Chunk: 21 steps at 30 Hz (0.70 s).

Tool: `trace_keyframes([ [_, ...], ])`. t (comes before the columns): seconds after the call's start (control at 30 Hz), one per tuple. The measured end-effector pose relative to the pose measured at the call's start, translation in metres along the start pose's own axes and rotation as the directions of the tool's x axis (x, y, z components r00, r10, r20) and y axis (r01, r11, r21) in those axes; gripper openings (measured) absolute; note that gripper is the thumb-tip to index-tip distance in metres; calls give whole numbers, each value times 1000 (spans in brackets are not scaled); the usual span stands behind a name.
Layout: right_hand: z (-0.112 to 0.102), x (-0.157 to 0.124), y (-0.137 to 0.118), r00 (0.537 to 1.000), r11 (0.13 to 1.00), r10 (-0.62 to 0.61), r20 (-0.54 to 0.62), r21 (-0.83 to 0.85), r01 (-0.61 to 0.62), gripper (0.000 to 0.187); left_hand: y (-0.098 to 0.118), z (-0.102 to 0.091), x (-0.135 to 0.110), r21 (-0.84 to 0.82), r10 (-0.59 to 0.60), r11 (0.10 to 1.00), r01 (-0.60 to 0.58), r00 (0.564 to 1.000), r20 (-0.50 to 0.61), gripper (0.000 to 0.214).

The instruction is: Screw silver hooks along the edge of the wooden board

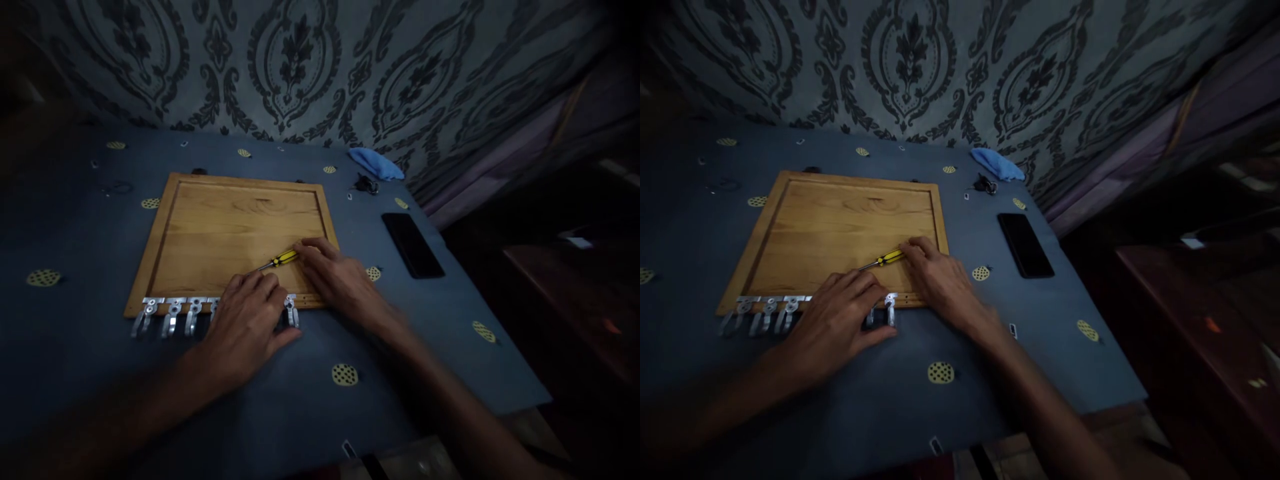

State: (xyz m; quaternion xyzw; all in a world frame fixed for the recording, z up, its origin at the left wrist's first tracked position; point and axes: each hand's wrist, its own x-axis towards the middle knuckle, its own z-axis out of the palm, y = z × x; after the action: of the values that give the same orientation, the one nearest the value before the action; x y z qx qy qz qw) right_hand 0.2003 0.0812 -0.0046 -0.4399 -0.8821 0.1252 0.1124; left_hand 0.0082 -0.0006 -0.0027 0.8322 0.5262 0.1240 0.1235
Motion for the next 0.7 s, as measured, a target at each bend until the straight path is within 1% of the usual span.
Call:
trace_keyframes([
  [0.07,1,3,0,999,999,12,39,-48,-10,38,1,0,0,-6,-13,1000,13,1000,9,36],
  [0.13,2,6,2,999,998,11,40,-63,-8,34,1,-1,1,-4,-20,1000,21,1000,21,37],
  [0.2,4,7,8,1000,999,0,27,-40,1,28,1,-2,1,7,-22,1000,22,999,37,38],
  [0.3,6,7,19,999,993,-43,-18,110,45,20,1,-4,2,33,-21,999,19,998,59,38],
  [0.37,5,5,23,994,962,-50,-98,264,75,17,1,-4,2,42,-12,999,9,998,61,37],
  [0.4,3,3,23,988,935,-22,-152,348,74,17,1,-4,2,43,-7,999,4,998,56,37],
  [0.43,-1,1,21,978,899,30,-205,433,63,18,0,-4,1,44,-3,999,1,999,48,37],
  [0.5,-10,-3,12,935,805,189,-300,593,28,24,0,-2,1,43,0,999,-1,1000,30,38],
  [0.53,-16,-6,6,903,756,259,-344,654,32,27,0,-2,1,42,-1,999,0,1000,24,39],
  [0.57,-21,-7,-1,853,729,314,-416,682,64,29,0,-1,0,41,-1,999,0,1000,21,39],
  [0.63,-30,-10,-15,786,731,358,-504,675,100,29,-1,0,0,41,3,999,-4,1000,13,39],
  [0.67,-31,-11,-21,781,745,356,-514,661,96,28,-1,0,0,40,7,999,-7,1000,6,39],
  [0.7,-31,-11,-25,795,760,332,-508,644,94,27,-1,1,0,39,10,999,-10,1000,0,39],
])
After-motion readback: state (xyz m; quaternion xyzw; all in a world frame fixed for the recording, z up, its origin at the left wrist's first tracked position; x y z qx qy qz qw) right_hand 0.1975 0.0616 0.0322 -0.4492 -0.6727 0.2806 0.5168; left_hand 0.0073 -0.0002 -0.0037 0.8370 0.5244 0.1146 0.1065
